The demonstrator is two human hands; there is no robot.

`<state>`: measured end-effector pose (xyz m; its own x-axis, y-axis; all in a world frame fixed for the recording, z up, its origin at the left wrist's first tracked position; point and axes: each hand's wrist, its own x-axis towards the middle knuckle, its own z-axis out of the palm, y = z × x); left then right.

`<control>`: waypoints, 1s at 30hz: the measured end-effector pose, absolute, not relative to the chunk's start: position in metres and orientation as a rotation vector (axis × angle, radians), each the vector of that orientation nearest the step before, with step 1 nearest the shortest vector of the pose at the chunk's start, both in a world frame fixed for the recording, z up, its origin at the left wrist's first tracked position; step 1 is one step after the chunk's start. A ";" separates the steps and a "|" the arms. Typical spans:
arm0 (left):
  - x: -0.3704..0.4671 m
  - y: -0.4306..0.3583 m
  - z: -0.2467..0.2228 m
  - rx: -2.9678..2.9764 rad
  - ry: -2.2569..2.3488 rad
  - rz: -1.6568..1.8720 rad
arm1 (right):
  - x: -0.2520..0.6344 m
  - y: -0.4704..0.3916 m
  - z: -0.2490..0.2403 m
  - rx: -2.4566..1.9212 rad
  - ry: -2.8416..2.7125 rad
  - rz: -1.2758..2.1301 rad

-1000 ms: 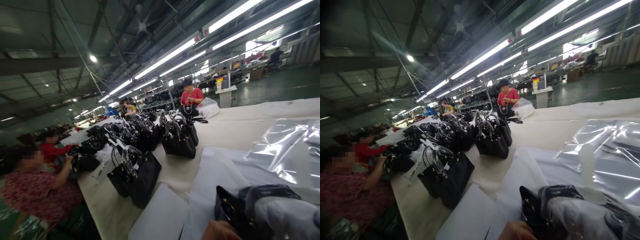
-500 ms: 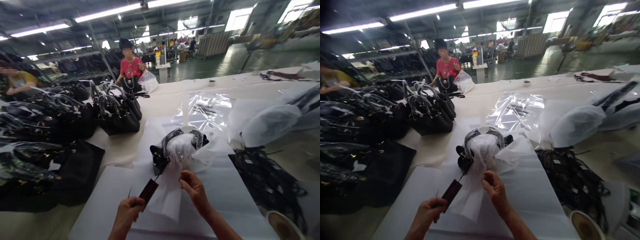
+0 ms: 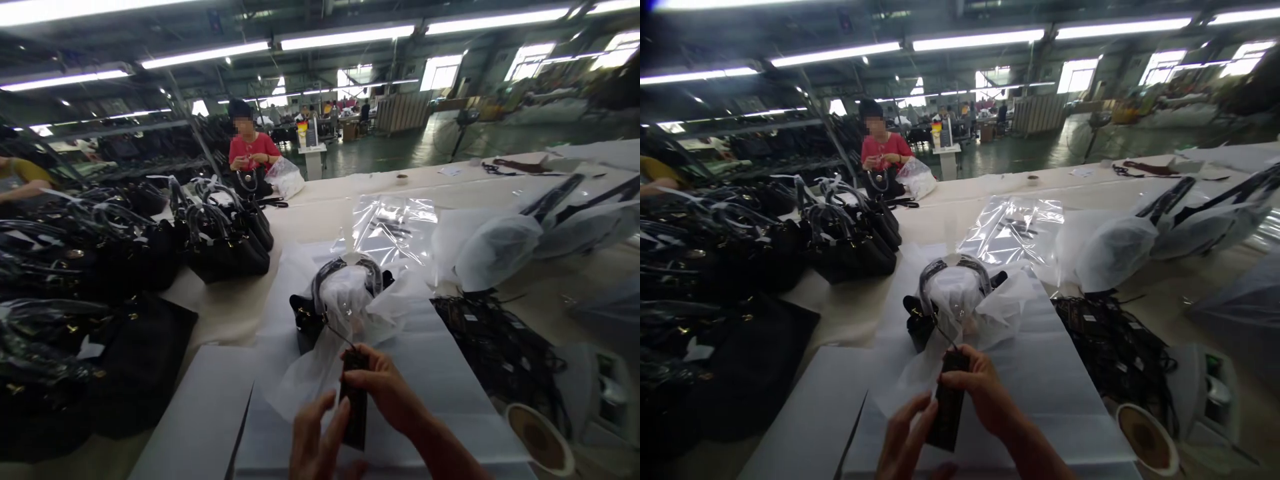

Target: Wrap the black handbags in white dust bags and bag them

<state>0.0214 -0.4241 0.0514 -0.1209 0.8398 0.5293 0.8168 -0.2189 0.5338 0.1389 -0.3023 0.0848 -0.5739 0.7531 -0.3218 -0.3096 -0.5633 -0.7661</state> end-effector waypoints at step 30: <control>-0.031 -0.222 0.192 2.172 2.008 0.942 | 0.118 -0.300 -0.035 -1.400 -2.411 1.005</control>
<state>-0.0307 -0.2225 0.1924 -0.0206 0.9160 0.4007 0.8936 -0.1629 0.4183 0.1178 -0.3003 -0.0347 -0.5411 0.8228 -0.1738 0.7026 0.3287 -0.6311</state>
